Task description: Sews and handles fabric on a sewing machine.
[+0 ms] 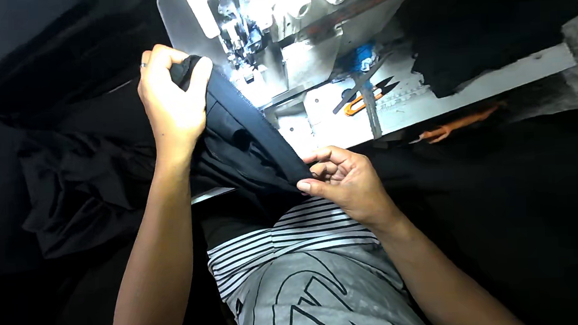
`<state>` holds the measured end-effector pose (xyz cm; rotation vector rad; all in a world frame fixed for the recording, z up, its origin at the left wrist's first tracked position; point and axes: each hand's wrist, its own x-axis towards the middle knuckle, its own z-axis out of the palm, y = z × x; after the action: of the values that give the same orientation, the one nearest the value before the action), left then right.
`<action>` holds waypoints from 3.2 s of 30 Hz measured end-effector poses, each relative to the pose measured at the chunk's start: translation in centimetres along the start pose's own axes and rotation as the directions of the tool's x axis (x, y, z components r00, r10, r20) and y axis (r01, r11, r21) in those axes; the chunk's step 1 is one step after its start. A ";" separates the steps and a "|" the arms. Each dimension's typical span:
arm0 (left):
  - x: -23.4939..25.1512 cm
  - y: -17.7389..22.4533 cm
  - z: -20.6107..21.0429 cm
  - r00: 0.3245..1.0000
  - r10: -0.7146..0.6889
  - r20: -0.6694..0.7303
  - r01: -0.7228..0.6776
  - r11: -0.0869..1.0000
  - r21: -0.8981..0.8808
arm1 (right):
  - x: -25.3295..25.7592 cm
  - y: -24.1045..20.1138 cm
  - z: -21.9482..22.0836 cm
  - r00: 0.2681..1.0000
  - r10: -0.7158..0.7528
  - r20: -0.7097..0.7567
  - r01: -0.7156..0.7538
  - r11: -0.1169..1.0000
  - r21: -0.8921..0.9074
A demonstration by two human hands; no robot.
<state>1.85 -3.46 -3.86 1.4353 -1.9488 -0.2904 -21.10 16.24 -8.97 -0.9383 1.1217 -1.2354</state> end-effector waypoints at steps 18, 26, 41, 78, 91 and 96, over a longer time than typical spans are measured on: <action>-0.6 0.2 -1.6 1.000 -0.008 0.029 0.009 0.999 -0.035 | -0.6 -2.7 1.5 1.000 -0.011 0.026 0.012 0.999 -0.049; -0.4 0.4 -3.9 0.992 0.085 0.097 -0.079 0.995 -0.064 | -1.0 -2.7 1.7 0.999 -0.031 -0.013 0.029 0.993 -0.111; -5.2 3.0 -7.5 0.960 0.211 -0.184 -0.250 0.942 -0.223 | 0.6 -3.7 2.8 0.997 -0.071 -0.036 0.055 0.939 -0.340; 0.7 1.9 -7.6 0.821 0.363 0.440 -0.346 0.930 -0.123 | 3.2 -3.6 2.3 0.981 -0.185 0.054 0.192 0.949 -0.251; -1.3 2.5 -9.3 0.904 0.172 0.392 -0.131 0.983 -0.129 | 3.7 -5.2 4.1 0.955 -0.296 0.013 0.277 0.875 -0.397; 1.2 2.7 -17.2 0.917 0.179 0.357 -0.224 0.971 0.089 | 4.4 -5.7 10.2 0.959 -0.243 0.147 0.265 0.952 -0.156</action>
<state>10.64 0.09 10.78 1.3133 -2.4234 -0.3471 -12.56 10.69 -1.75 -1.3095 1.0439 -1.2776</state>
